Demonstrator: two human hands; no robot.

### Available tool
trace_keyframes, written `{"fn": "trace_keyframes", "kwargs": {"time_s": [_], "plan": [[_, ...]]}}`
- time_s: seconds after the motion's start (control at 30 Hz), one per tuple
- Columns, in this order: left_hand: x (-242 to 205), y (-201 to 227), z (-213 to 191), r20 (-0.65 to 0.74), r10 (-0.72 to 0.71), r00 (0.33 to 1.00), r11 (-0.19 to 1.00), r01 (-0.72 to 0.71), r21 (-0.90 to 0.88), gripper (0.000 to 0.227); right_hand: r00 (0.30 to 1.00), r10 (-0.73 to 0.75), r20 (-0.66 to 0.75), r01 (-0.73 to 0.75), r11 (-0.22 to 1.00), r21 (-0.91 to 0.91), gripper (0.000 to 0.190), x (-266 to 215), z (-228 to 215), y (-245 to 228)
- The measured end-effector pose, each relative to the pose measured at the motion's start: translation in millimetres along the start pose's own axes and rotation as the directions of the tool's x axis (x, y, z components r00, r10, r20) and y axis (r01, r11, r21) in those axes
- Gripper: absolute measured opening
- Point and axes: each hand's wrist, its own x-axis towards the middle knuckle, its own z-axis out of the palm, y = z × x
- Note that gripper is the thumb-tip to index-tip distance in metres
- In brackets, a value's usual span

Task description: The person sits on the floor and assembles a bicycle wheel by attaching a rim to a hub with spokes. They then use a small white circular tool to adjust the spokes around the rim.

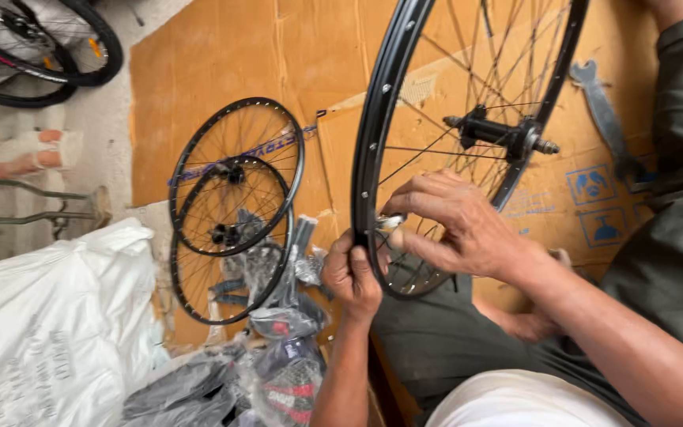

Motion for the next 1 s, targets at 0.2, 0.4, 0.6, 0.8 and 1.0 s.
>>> {"fn": "trace_keyframes", "kwargs": {"time_s": [0.2, 0.4, 0.6, 0.8, 1.0], "plan": [[10, 9, 8, -0.031, 0.083, 0.996, 0.992, -0.080, 0.094, 0.039, 0.997, 0.050, -0.066, -0.052, 0.998, -0.032, 0.020, -3, 1, 1], [18, 12, 0, 0.011, 0.203, 0.979, 0.952, -0.200, 0.233, 0.045, 0.963, -0.105, -0.250, 0.075, 0.989, -0.126, 0.025, -21, 7, 0], [17, 7, -1, 0.034, 0.260, 0.965, 0.939, -0.261, 0.222, 0.044, 0.999, -0.048, 0.000, 0.048, 0.999, 0.002, 0.034, -31, 31, 12], [18, 2, -13, 0.068, 0.202, 0.977, 0.914, -0.213, 0.345, 0.059, 0.972, 0.124, 0.200, -0.191, 0.911, 0.365, 0.026, -18, 47, 30], [21, -17, -15, 0.011, 0.063, 0.998, 0.997, -0.062, -0.053, 0.088, 0.911, 0.234, 0.339, -0.295, 0.945, 0.140, 0.044, -1, 58, 25]]}}
